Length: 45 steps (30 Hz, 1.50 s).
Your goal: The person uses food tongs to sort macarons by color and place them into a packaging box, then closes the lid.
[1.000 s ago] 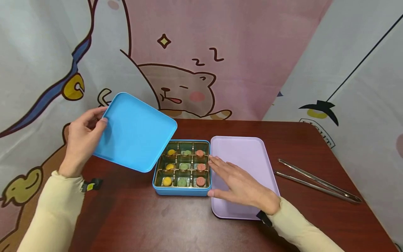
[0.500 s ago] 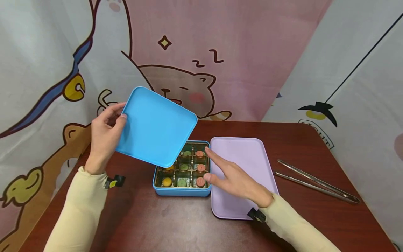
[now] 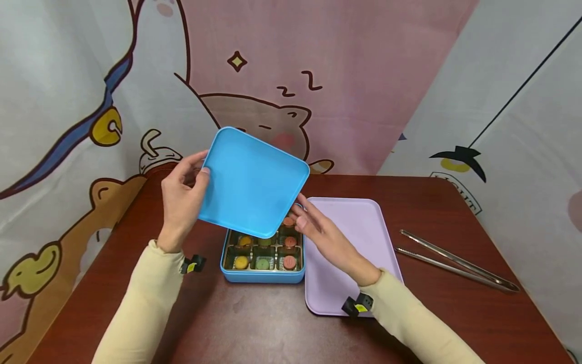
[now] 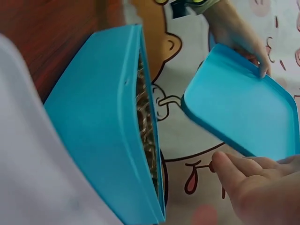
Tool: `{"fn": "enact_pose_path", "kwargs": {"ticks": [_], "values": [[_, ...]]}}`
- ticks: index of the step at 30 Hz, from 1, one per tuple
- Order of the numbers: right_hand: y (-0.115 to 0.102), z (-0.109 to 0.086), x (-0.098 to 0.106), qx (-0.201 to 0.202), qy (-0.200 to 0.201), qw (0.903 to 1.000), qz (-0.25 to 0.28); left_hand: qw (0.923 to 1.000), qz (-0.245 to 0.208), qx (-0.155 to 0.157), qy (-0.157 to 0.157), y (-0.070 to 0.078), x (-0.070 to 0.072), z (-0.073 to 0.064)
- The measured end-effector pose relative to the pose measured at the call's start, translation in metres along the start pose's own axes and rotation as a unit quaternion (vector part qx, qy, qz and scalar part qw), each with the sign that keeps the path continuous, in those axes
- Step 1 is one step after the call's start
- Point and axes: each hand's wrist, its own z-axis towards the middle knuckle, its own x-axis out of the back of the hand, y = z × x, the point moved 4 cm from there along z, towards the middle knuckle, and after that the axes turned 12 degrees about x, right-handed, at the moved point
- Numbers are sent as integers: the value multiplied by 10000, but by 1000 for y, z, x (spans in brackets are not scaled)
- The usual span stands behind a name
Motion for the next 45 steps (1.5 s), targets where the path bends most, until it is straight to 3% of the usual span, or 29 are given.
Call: {"fn": "enact_pose_path", "kwargs": {"ticks": [6,9,14,17,20,23,28,33,40,45], "values": [[-5,2,3,-59,338,9960,827,9989,-243,-311,262,3,-8,-2],[-7,1,4,-121,437,9937,1025,9951,-342,-698,618,5,-13,-4],[-11,1,3,-104,569,9912,1193,9813,-162,-1485,1212,5,-23,-8],[-13,2,4,31,655,9912,1148,9777,66,-1723,1200,4,-29,-11],[-11,2,7,200,761,9910,1081,9809,337,-1725,836,3,-35,-14],[-8,3,11,343,848,9910,973,9858,685,-1511,268,2,-40,-18],[-3,4,21,480,1020,9916,630,9874,1248,-841,-488,1,-43,-24],[0,3,31,486,1171,9918,173,9860,1428,-347,-783,2,-42,-28],[-1,1,33,272,1215,9913,-422,9797,1244,814,-1345,-8,-40,-33],[-2,0,30,471,1100,9914,-528,9806,918,968,-1439,-13,-37,-39]]}}
